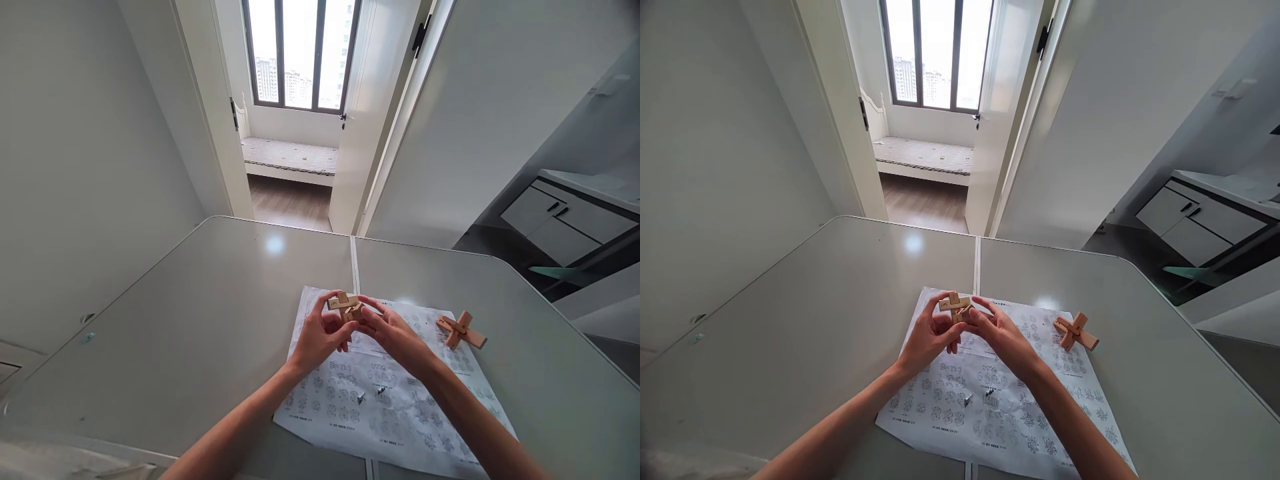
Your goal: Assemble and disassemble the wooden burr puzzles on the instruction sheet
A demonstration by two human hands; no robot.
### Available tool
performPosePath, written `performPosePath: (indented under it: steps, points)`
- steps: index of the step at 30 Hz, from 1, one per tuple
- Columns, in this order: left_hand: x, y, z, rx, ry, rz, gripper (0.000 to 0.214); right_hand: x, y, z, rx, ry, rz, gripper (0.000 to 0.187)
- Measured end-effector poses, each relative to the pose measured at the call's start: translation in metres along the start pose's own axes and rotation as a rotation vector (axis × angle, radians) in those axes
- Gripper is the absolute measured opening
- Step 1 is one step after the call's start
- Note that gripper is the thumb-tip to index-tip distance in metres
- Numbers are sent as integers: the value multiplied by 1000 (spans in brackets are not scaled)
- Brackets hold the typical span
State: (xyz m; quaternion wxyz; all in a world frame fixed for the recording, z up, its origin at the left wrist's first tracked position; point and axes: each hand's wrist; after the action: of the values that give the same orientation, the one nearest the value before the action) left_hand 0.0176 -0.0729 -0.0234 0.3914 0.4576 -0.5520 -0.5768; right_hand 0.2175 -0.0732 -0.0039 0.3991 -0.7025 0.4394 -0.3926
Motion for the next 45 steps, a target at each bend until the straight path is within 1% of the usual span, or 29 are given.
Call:
performPosePath:
  steps: [2,4,7,9,11,14,17,18,19,22,23,26,30,32,34,37,39,42,45]
  points:
    - [1,1,1,-13,-61,15,70,2,-8,7,37,-43,-40,76]
    - [3,3,1,-32,-151,26,69,5,-16,12,114,-100,-69,74]
    - [5,4,1,-54,-267,31,67,10,-27,15,207,-197,-89,73]
    - [5,3,0,-61,-313,40,67,13,-31,15,241,-226,-89,73]
    - [5,2,1,-74,-334,56,67,14,-31,13,264,-228,-87,71]
    - [3,1,2,-103,-288,65,69,14,-27,8,277,-197,-49,61]
    - [0,2,3,-40,-227,67,66,14,-22,3,296,-159,38,53]
    - [-1,2,4,-1,-212,69,64,14,-21,1,347,-148,80,50]
    - [-2,2,4,36,-200,73,63,14,-20,0,447,-134,135,47]
    - [-4,0,5,96,-182,87,68,13,-18,0,850,-49,311,37]
    - [-4,-1,4,102,-176,92,71,13,-18,0,944,-20,353,36]
    - [-3,0,4,81,-146,87,72,13,-18,1,1041,28,416,32]
    - [-1,2,6,-62,-102,4,57,16,-20,0,1168,20,458,34]
    - [-1,2,8,-149,-78,-66,51,18,-21,-1,1144,4,444,38]
    - [-2,2,9,-237,-58,-133,51,19,-22,-3,1013,-17,384,43]
    - [-3,2,11,-347,-28,-211,57,18,-22,-4,785,-47,258,51]
    - [-3,4,11,-428,-13,-275,60,17,-21,-4,687,-62,190,56]
    - [-1,6,11,-532,-11,-387,60,16,-19,-4,551,-88,78,63]
    - [-1,5,12,-561,-37,-430,63,20,-16,-4,412,-81,-19,63]
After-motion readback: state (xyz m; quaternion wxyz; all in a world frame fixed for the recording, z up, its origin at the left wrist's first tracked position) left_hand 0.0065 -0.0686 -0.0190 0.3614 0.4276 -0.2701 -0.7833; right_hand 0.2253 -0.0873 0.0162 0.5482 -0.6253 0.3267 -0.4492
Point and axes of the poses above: each hand's wrist, its own x-axis away from the middle knuckle, its own z-axis out of the back of the hand, y = z × x, and after that the axes turned 6 degrees about -x, right-handed
